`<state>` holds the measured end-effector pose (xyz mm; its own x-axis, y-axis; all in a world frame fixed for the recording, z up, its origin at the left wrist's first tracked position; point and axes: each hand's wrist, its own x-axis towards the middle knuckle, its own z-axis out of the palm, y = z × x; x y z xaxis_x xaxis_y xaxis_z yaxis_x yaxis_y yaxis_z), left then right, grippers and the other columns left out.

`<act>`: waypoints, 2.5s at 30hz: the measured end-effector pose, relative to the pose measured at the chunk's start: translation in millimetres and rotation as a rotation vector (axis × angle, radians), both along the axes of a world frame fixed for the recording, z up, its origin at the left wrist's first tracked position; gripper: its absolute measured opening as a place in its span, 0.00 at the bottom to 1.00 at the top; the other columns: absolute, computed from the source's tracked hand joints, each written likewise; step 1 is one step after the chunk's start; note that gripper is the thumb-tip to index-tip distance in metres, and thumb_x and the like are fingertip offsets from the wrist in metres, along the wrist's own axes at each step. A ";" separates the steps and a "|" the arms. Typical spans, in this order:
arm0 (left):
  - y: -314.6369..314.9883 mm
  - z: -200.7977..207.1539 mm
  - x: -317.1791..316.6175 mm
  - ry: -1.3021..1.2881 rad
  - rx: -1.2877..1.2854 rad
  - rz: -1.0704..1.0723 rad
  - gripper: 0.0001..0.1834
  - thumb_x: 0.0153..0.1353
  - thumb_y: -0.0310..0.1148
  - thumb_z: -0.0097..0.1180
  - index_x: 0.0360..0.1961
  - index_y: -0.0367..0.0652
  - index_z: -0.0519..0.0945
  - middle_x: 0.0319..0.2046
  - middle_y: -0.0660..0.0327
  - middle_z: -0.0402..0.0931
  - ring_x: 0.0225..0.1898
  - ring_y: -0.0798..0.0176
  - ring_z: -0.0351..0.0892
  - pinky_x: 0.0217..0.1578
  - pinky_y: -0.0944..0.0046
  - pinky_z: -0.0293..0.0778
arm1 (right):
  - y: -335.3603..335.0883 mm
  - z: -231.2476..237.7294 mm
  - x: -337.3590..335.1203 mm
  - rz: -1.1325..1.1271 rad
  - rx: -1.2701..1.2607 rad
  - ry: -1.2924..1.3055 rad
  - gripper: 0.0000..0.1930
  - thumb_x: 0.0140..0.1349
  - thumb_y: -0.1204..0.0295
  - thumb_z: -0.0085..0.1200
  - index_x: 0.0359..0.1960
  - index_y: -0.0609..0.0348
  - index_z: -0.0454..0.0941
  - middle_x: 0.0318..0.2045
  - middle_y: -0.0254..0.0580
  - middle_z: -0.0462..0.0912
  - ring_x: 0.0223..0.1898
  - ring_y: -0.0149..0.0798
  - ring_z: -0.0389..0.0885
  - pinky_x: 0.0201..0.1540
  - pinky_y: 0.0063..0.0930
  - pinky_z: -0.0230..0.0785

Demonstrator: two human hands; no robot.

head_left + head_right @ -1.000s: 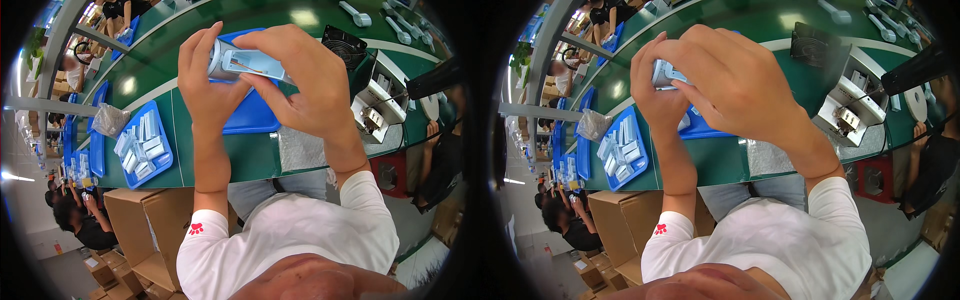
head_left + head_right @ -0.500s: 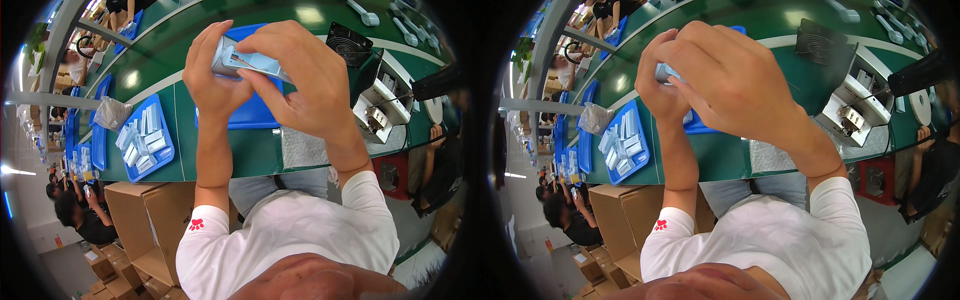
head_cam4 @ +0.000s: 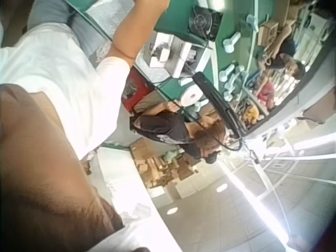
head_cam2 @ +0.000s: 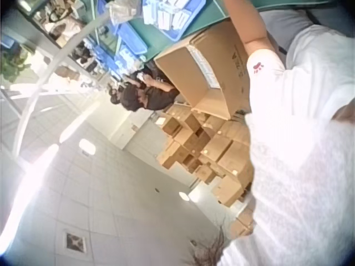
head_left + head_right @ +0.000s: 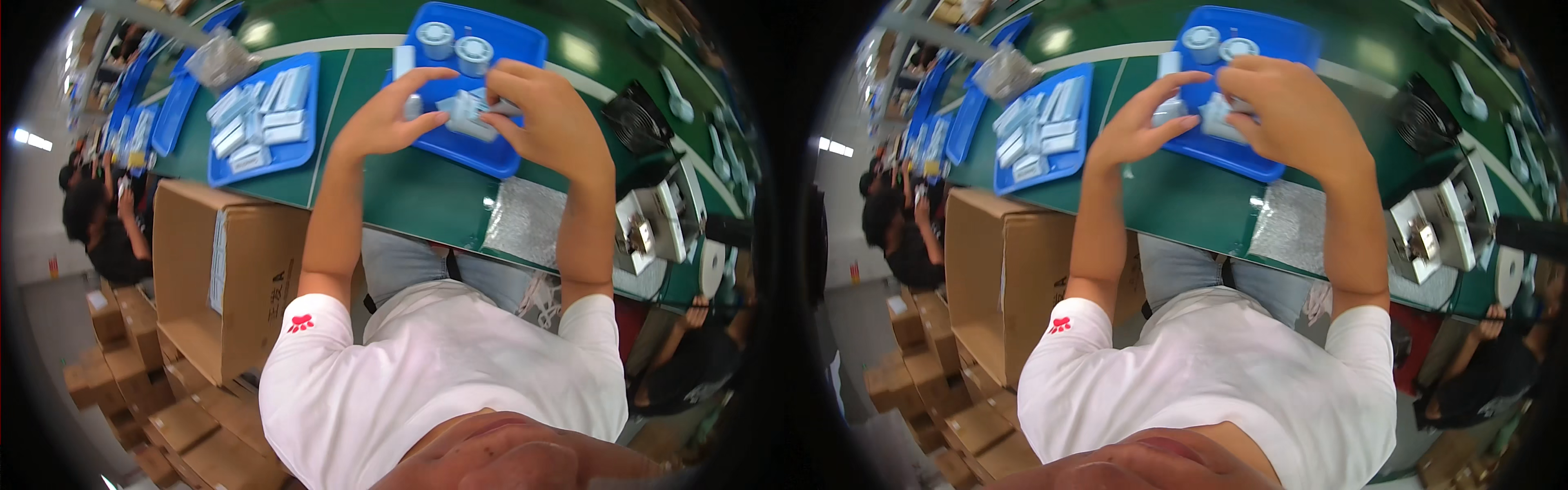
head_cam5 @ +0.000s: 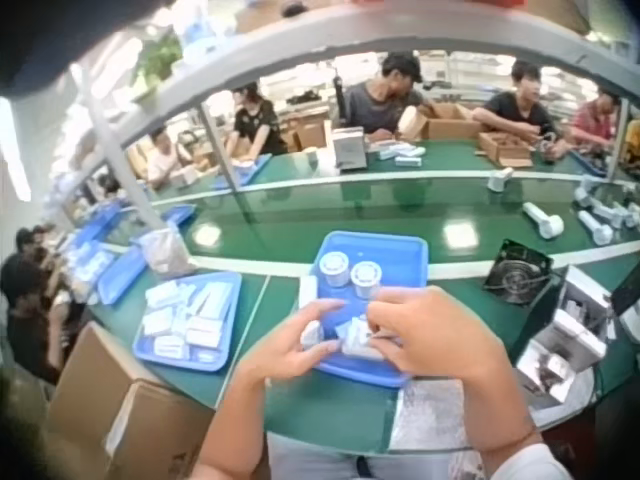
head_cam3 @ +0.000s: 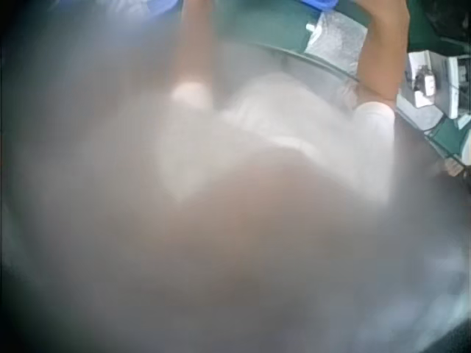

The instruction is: The person assembles small white plastic fan components at a factory workstation. They insert a motor into a plastic housing, secure it with a power drill, and place the finished units into a blue tray. The process is repeated for multiple units throughout the clip.

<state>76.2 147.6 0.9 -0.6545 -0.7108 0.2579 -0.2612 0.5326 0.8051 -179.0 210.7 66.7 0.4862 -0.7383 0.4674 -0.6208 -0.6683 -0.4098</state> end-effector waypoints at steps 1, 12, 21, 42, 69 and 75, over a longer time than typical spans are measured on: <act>-3.5 -9.0 -3.9 -0.032 -0.015 0.075 0.34 0.59 0.40 0.71 0.66 0.45 0.76 0.62 0.53 0.77 0.66 0.52 0.74 0.71 0.43 0.61 | -2.0 -1.0 1.9 -0.003 0.046 0.031 0.12 0.51 0.78 0.67 0.36 0.60 0.78 0.35 0.47 0.82 0.39 0.55 0.83 0.41 0.45 0.75; -20.8 -37.6 -30.4 -0.267 -0.453 0.408 0.22 0.53 0.39 0.74 0.50 0.49 0.86 0.40 0.61 0.87 0.49 0.54 0.84 0.67 0.45 0.68 | -5.8 -11.4 -0.5 0.039 0.172 0.137 0.21 0.53 0.70 0.72 0.50 0.59 0.85 0.41 0.47 0.86 0.41 0.50 0.85 0.45 0.38 0.78; -8.1 52.8 -81.1 0.620 0.063 0.200 0.19 0.62 0.23 0.70 0.53 0.33 0.81 0.48 0.53 0.85 0.47 0.65 0.86 0.48 0.69 0.82 | -17.0 -9.3 -10.2 -0.280 -0.123 -0.089 0.28 0.58 0.66 0.71 0.61 0.56 0.78 0.50 0.46 0.85 0.43 0.45 0.86 0.42 0.33 0.78; -57.1 49.9 -99.0 0.202 -0.585 0.398 0.33 0.47 0.33 0.80 0.57 0.44 0.83 0.50 0.54 0.78 0.54 0.52 0.80 0.56 0.54 0.77 | 14.8 39.5 -51.6 -0.133 -0.445 -0.817 0.27 0.55 0.86 0.67 0.58 0.63 0.77 0.51 0.45 0.84 0.52 0.38 0.84 0.57 0.29 0.75; -7.8 91.9 -89.7 0.588 -0.331 0.218 0.38 0.46 0.21 0.79 0.63 0.39 0.80 0.53 0.58 0.72 0.52 0.62 0.83 0.51 0.63 0.85 | 20.4 39.4 -36.2 0.034 -0.570 -0.704 0.29 0.54 0.90 0.60 0.60 0.72 0.72 0.52 0.63 0.85 0.56 0.52 0.86 0.59 0.40 0.78; -7.8 92.3 -86.5 0.586 -0.294 0.149 0.39 0.48 0.21 0.78 0.64 0.39 0.79 0.54 0.57 0.72 0.53 0.61 0.83 0.52 0.63 0.84 | 19.9 38.1 -39.7 0.062 -0.591 -0.714 0.28 0.55 0.90 0.60 0.60 0.73 0.70 0.52 0.66 0.84 0.55 0.53 0.86 0.59 0.40 0.79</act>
